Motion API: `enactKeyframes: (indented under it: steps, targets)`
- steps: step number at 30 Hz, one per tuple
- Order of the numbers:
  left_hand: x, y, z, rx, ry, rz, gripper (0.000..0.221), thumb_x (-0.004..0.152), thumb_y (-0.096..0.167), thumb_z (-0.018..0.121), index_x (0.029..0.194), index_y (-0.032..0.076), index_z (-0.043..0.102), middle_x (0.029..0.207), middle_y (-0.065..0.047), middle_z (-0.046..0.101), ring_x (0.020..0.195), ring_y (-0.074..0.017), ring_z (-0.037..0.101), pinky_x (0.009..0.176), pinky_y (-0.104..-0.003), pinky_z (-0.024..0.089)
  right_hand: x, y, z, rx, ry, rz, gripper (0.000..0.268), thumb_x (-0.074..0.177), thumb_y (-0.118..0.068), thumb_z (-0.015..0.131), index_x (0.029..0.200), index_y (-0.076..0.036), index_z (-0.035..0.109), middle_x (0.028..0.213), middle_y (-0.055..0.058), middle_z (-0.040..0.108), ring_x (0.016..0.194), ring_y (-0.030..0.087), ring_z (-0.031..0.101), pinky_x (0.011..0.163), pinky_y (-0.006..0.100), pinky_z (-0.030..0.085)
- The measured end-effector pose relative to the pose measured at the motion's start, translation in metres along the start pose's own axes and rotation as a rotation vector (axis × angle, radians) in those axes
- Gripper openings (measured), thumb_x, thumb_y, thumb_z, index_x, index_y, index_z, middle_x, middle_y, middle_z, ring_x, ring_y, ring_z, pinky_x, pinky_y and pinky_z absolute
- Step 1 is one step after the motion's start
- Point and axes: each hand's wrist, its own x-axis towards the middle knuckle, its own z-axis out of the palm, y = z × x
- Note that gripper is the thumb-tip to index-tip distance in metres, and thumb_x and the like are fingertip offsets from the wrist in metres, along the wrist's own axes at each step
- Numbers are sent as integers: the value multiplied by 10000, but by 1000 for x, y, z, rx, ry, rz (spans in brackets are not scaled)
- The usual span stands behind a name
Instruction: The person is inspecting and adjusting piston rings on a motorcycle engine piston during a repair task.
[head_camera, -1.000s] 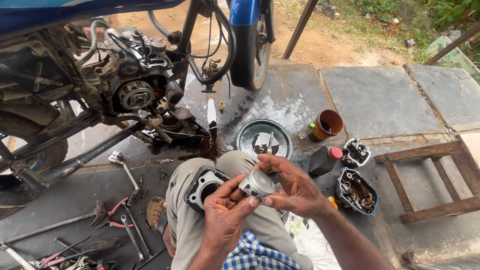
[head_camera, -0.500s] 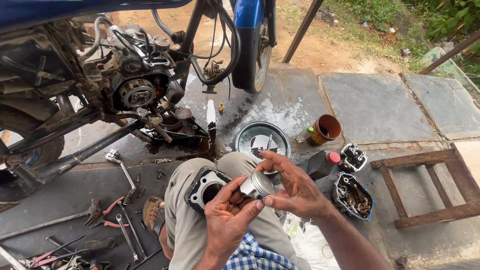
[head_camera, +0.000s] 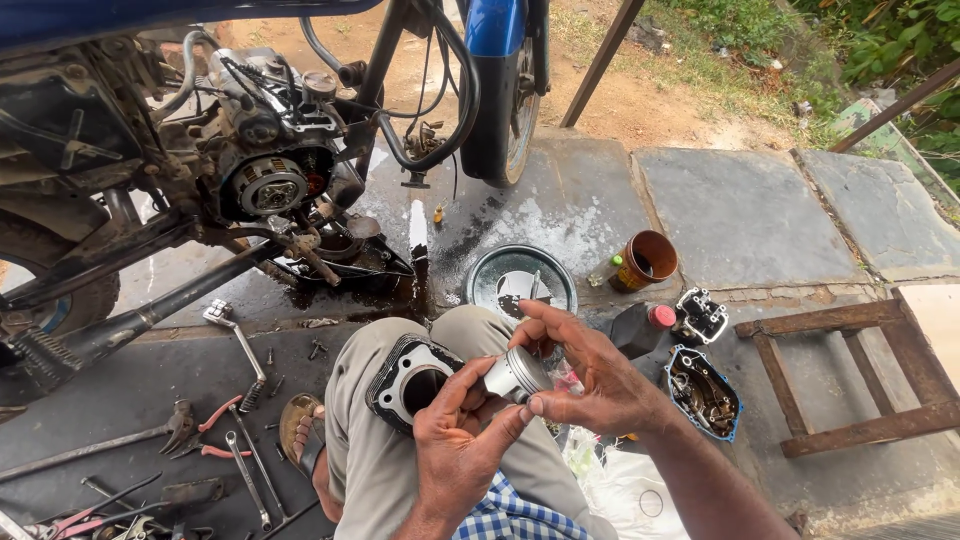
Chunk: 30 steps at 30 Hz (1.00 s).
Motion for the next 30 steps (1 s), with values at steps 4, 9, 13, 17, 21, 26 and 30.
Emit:
enactKeyframes:
  steps: [4,9,13,17,21,26,30]
  targets:
    - [0,0,2,49,-18,14,536,845,-27,787,1328,-85,563,1189,-237,728,1112,-260,749,967,-364,660,-5,17,-1,107,-18,-23,975,836,-289,850,1602,21,332,1345,202,597,1304,266,542,1176,457,406]
    - [0,-1,0,93,-36,19,552,826,-12,805,1329,-61,582,1196,-213,727,1121,-255,746,979,-368,661,-6,3,-5,140,-50,-36,1015,826,-310,852,1610,18,297,1399,219,559,1328,282,524,1191,464,387]
    - [-1,7,1,213,-55,75,551,816,-18,811,1330,-50,613,1215,-200,735,1134,-240,740,992,-358,643,-1,-2,-12,-30,-100,-112,991,826,-316,845,1602,22,330,1402,179,578,1246,251,550,1087,428,458]
    - [0,8,3,331,-59,192,552,813,-9,829,1320,-51,615,1244,-190,736,1154,-232,737,1019,-354,630,2,-6,-13,-76,-114,-7,946,801,-308,837,1570,13,389,1320,148,635,1144,234,608,1036,405,512]
    - [0,6,2,325,-60,176,548,821,12,830,1322,-44,616,1230,-194,744,1150,-229,740,1021,-359,635,1,-5,-12,-105,-112,-51,892,826,-295,819,1562,18,424,1320,166,630,1193,249,598,1066,403,489]
    - [-1,-1,0,345,-58,231,537,826,10,825,1320,-38,619,1271,-196,732,1177,-244,735,1045,-364,620,6,-17,-16,-148,-136,-109,914,841,-347,809,1562,19,382,1368,163,613,1217,242,596,1050,391,497]
    - [-2,0,2,522,-8,392,533,804,25,855,1293,4,642,1286,-189,730,1197,-273,733,1023,-363,618,10,-22,-16,-214,-142,-2,762,826,-374,799,1440,-7,535,1218,142,636,1039,227,613,913,368,537]
